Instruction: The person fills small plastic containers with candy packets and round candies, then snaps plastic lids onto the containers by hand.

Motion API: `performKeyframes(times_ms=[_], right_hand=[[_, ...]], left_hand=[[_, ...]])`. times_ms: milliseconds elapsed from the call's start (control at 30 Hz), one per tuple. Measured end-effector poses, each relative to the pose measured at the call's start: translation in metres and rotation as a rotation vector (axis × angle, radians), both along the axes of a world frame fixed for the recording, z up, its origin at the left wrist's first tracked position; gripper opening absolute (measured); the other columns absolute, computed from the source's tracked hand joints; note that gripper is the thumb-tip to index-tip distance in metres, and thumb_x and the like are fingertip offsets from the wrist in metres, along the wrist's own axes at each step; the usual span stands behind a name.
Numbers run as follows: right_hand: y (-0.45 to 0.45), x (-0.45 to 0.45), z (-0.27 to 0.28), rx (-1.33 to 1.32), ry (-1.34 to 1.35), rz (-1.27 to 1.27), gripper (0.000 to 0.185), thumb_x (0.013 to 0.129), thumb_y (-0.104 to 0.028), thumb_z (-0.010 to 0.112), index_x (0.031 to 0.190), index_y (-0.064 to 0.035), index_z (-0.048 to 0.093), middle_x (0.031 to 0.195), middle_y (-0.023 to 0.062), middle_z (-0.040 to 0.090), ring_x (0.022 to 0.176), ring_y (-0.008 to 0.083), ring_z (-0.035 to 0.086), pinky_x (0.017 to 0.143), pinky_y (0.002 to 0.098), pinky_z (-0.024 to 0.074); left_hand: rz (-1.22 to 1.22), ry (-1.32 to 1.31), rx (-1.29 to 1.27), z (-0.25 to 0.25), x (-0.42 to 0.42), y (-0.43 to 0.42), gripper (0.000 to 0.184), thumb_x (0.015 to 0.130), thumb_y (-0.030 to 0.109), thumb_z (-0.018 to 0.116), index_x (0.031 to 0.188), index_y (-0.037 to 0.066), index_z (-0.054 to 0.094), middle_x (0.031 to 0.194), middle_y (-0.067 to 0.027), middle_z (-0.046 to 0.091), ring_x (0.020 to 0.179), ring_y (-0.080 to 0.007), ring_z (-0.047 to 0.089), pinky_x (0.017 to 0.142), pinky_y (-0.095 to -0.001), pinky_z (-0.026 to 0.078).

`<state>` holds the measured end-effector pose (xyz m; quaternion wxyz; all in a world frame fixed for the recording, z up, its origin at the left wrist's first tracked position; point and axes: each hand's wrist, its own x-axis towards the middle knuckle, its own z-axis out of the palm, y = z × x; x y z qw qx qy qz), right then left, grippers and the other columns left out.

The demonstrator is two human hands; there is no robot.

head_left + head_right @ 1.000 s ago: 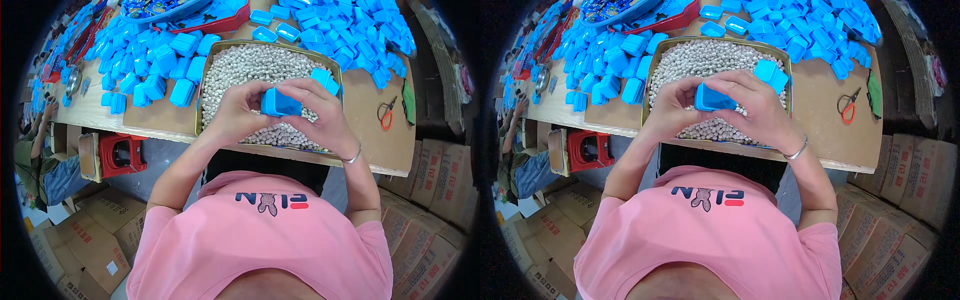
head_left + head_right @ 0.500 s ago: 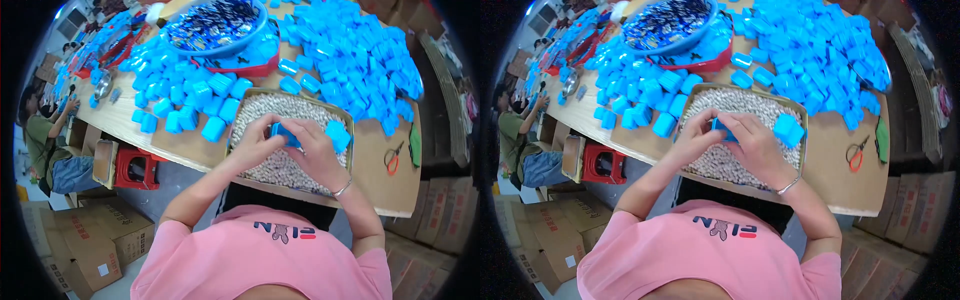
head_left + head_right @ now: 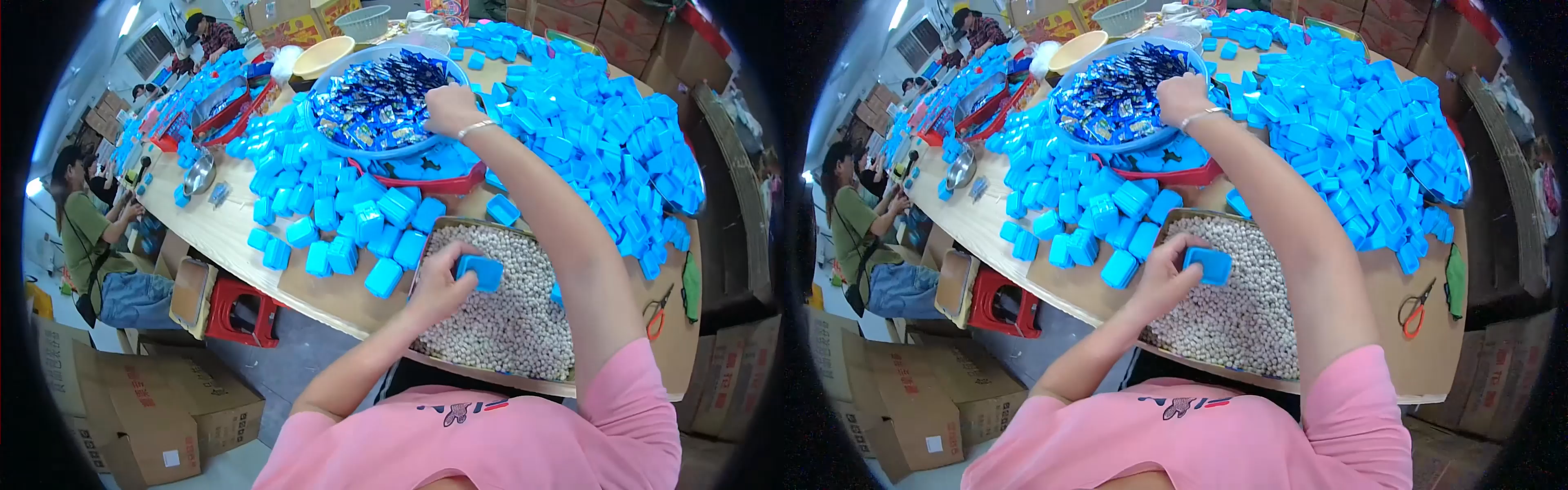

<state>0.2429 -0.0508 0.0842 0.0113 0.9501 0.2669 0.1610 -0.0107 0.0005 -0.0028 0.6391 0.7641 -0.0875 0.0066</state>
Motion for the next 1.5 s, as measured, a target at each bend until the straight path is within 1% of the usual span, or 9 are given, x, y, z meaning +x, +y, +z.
performKeyframes(times_ms=[267,367,500,600,733,867,1167,1333,1500], right_hand=[[0.003,0.019,-0.006,-0.054,0.110,0.175,0.018,0.075,-0.010,0.060,0.086,-0.0032,0.073,0.084,0.0157,0.071,0.074,0.0342,0.067,0.062,0.0396,0.0532],[-0.028,0.014,-0.002,0.163,0.083,0.132,0.017,0.073,-0.015,0.070,0.084,-0.0018,0.070,0.079,0.0122,0.068,0.064,0.0274,0.063,0.061,0.0336,0.0514],[-0.071,-0.017,-0.002,0.830,0.302,0.141,0.014,0.079,-0.014,0.070,0.086,-0.0016,0.069,0.075,0.0048,0.065,0.061,0.0132,0.056,0.058,0.0251,0.0470],[-0.098,-0.048,-0.012,0.955,0.333,0.160,0.017,0.079,-0.017,0.071,0.084,-0.0005,0.069,0.073,0.0039,0.064,0.059,0.0111,0.053,0.055,0.0246,0.0444],[-0.139,-0.110,-0.034,1.212,0.552,0.192,0.017,0.078,-0.016,0.071,0.082,0.0004,0.068,0.067,0.0005,0.060,0.057,0.0071,0.046,0.052,0.0216,0.0391],[-0.181,-0.194,-0.047,1.016,0.992,0.036,0.009,0.083,-0.008,0.067,0.090,-0.0020,0.069,0.073,-0.0016,0.062,0.060,0.0046,0.047,0.054,0.0172,0.0366],[-0.215,-0.271,-0.027,0.793,0.516,-0.156,0.010,0.079,-0.005,0.068,0.088,-0.0005,0.070,0.074,-0.0001,0.061,0.058,0.0060,0.045,0.053,0.0190,0.0359],[-0.173,-0.271,-0.029,1.028,0.604,0.143,0.014,0.079,-0.004,0.068,0.093,-0.0017,0.069,0.073,0.0000,0.059,0.058,0.0063,0.044,0.052,0.0204,0.0358],[-0.149,-0.272,-0.032,0.948,0.576,-0.011,0.018,0.079,-0.002,0.067,0.098,-0.0034,0.066,0.079,0.0010,0.057,0.058,0.0073,0.045,0.052,0.0216,0.0364]], left_hand=[[-0.008,-0.027,-0.029,0.003,0.005,0.003,0.031,0.076,0.000,0.053,0.106,0.003,0.061,0.084,-0.0038,0.062,0.067,-0.0100,0.049,0.060,-0.0213,0.041],[-0.011,-0.049,-0.101,-0.002,0.004,0.000,0.032,0.077,-0.001,0.053,0.108,0.003,0.061,0.086,-0.0038,0.062,0.066,-0.0095,0.050,0.059,-0.0213,0.042],[-0.075,0.162,-0.283,0.008,0.003,0.002,0.033,0.078,0.002,0.053,0.110,0.005,0.062,0.081,-0.0024,0.061,0.062,-0.0094,0.048,0.053,-0.0209,0.037],[-0.136,0.293,-0.339,0.005,0.002,0.006,0.033,0.080,0.001,0.053,0.112,0.007,0.062,0.081,-0.0018,0.060,0.060,-0.0070,0.048,0.050,-0.0177,0.037],[0.129,0.200,-0.391,0.008,0.002,0.007,0.032,0.081,0.002,0.055,0.112,0.004,0.062,0.080,-0.0025,0.060,0.058,-0.0077,0.048,0.050,-0.0190,0.043],[0.257,0.179,-0.464,0.008,0.003,0.008,0.033,0.082,0.002,0.054,0.114,0.004,0.062,0.083,-0.0036,0.061,0.060,-0.0082,0.049,0.052,-0.0189,0.045],[0.051,0.215,-0.310,0.016,-0.023,-0.007,0.032,0.083,0.002,0.054,0.114,0.004,0.063,0.089,-0.0058,0.064,0.069,-0.0083,0.056,0.056,-0.0200,0.049],[-0.048,0.258,-0.354,0.012,-0.041,-0.028,0.026,0.089,0.006,0.056,0.114,0.004,0.063,0.096,-0.0072,0.064,0.076,-0.0096,0.060,0.062,-0.0220,0.055],[-0.052,0.325,-0.462,0.017,-0.046,-0.022,0.024,0.094,0.012,0.057,0.116,0.004,0.061,0.101,-0.0074,0.064,0.081,-0.0116,0.063,0.066,-0.0233,0.057]])
